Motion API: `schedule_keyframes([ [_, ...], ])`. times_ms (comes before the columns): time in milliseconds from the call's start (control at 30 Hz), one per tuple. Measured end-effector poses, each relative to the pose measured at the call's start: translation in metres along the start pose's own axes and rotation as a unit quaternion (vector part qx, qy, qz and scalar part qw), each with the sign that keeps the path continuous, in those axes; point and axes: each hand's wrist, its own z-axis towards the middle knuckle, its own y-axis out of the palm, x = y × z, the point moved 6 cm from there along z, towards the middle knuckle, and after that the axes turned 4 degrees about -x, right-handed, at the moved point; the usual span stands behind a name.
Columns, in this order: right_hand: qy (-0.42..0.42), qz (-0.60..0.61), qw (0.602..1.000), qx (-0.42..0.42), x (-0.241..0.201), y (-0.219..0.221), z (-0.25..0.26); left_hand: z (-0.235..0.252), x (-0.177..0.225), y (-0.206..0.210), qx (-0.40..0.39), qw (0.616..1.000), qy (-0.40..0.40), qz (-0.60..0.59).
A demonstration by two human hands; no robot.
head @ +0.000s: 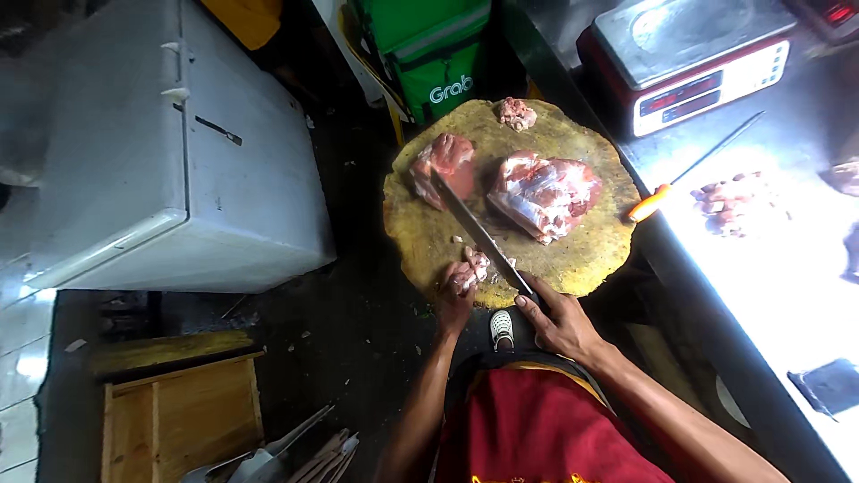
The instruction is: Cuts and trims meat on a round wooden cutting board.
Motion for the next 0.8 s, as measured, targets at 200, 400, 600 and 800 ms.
schedule_keyframes([
  [200, -0.225, 0.039, 0.968, 0.105, -0.032, 0.009, -0.013, -0.018, 0.004, -0.011, 0.068, 0.998, 0.008, -0.008],
  [400, 0.196, -0.087, 0.956, -0.199, 0.079, 0.074, -0.004, -0.017, -0.004, -0.009, 0.028, 0.999, -0.034, 0.027],
  [600, 0.026, -0.031, 0.998, -0.039, 0.005, 0.019, -0.004, -0.022, 0.002, -0.013, 0.061, 0.998, 0.007, 0.014],
  [800, -0.128, -0.015, 0.991, 0.035, 0.001, 0.034, -0.011, -0.026, 0.001, -0.012, 0.092, 0.996, 0.01, 0.008],
])
